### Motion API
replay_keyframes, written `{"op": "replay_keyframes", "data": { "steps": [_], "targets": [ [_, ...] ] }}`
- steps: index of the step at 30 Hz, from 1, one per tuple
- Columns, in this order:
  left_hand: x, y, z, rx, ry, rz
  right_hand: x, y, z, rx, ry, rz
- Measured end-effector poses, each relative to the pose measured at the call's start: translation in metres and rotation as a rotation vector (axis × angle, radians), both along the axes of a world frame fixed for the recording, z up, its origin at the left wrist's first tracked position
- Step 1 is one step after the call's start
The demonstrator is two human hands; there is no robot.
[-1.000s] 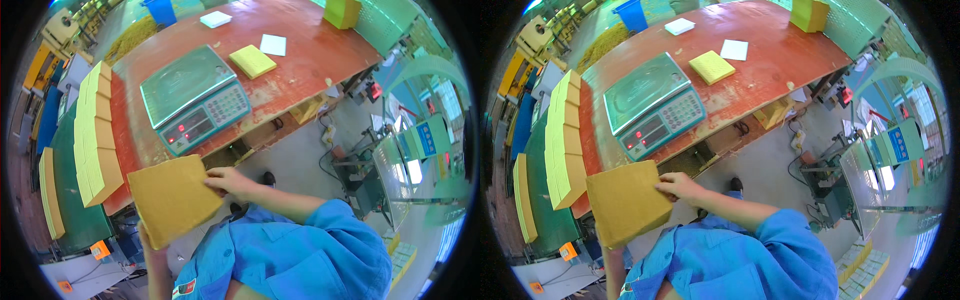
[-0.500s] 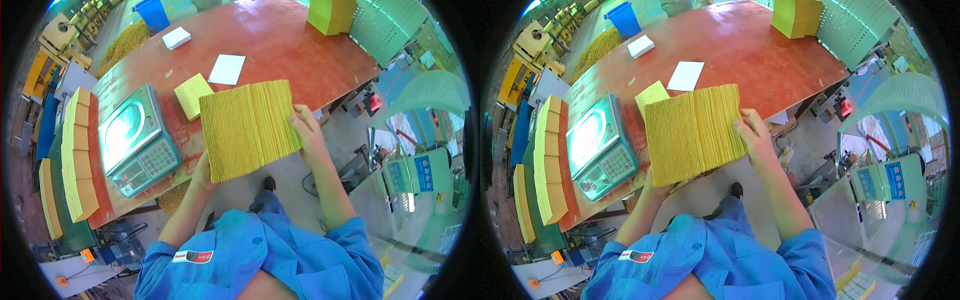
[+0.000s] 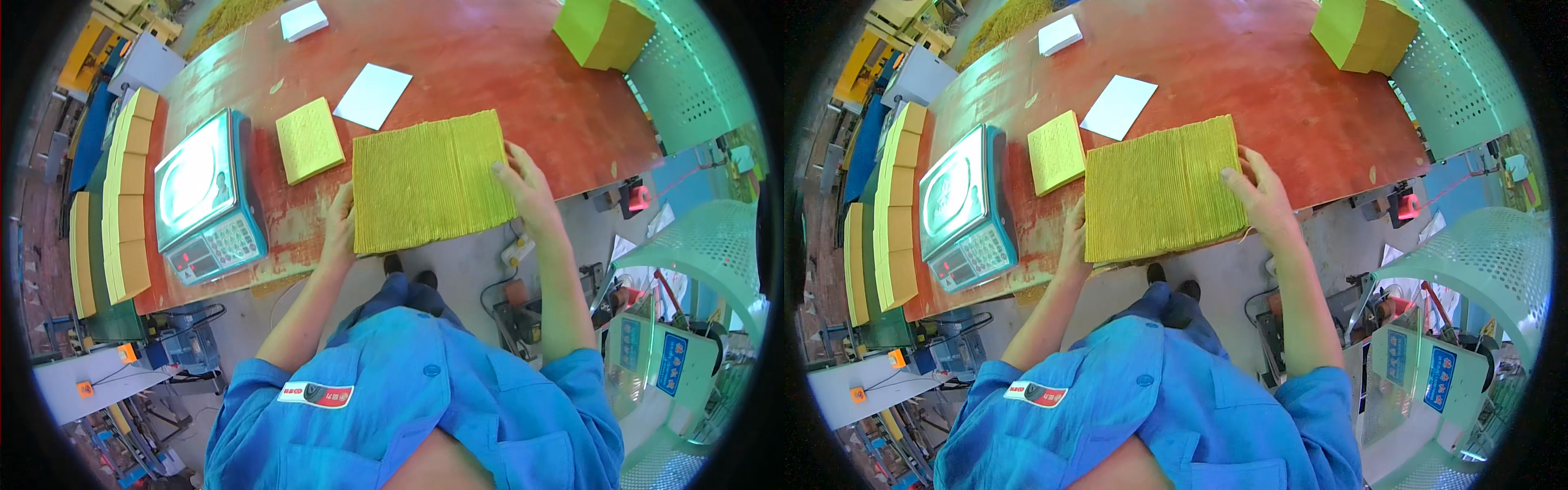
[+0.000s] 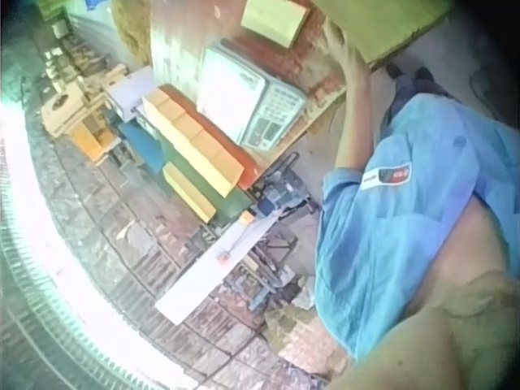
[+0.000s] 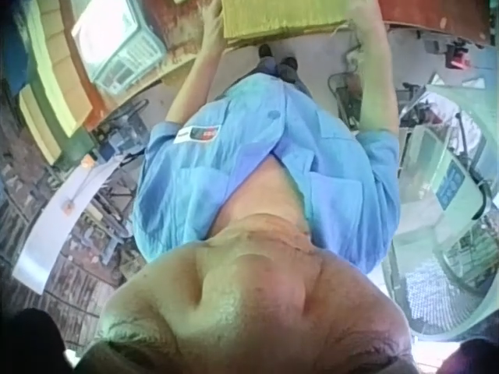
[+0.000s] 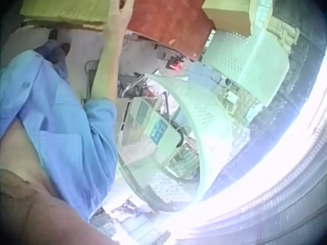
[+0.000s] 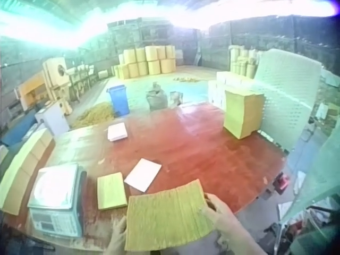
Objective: The recorder weighs stacks of yellow paper on a digital scale and organizes them on a table and conveyor belt.
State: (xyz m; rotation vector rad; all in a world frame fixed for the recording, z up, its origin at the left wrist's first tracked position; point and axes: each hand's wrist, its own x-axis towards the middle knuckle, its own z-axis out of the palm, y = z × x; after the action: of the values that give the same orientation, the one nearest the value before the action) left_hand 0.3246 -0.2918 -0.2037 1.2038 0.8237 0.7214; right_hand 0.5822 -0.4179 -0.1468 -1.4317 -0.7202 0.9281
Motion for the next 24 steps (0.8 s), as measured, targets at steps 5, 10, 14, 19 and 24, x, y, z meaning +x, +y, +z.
{"op": "replay_keyframes", "data": {
  "steps": [5,10,14,19,24],
  "targets": [
    [-0.020,0.012,-0.021,0.310,0.214,0.023,0.029,-0.009,-0.012,-0.081,0.210,-0.085],
    [-0.001,0.009,-0.011,-0.080,0.097,-0.044,0.018,-0.001,-0.024,-0.185,0.326,0.032],
    [0.011,0.020,0.015,0.370,0.085,-0.035,0.013,0.015,0.002,0.066,0.372,-0.049],
    [0.018,0.027,0.016,0.669,0.130,-0.082,0.028,0.013,-0.019,0.412,0.415,-0.096],
    [0.014,0.021,-0.013,0.585,0.171,-0.080,0.010,0.018,-0.039,0.366,0.384,-0.215]
  ]
}}
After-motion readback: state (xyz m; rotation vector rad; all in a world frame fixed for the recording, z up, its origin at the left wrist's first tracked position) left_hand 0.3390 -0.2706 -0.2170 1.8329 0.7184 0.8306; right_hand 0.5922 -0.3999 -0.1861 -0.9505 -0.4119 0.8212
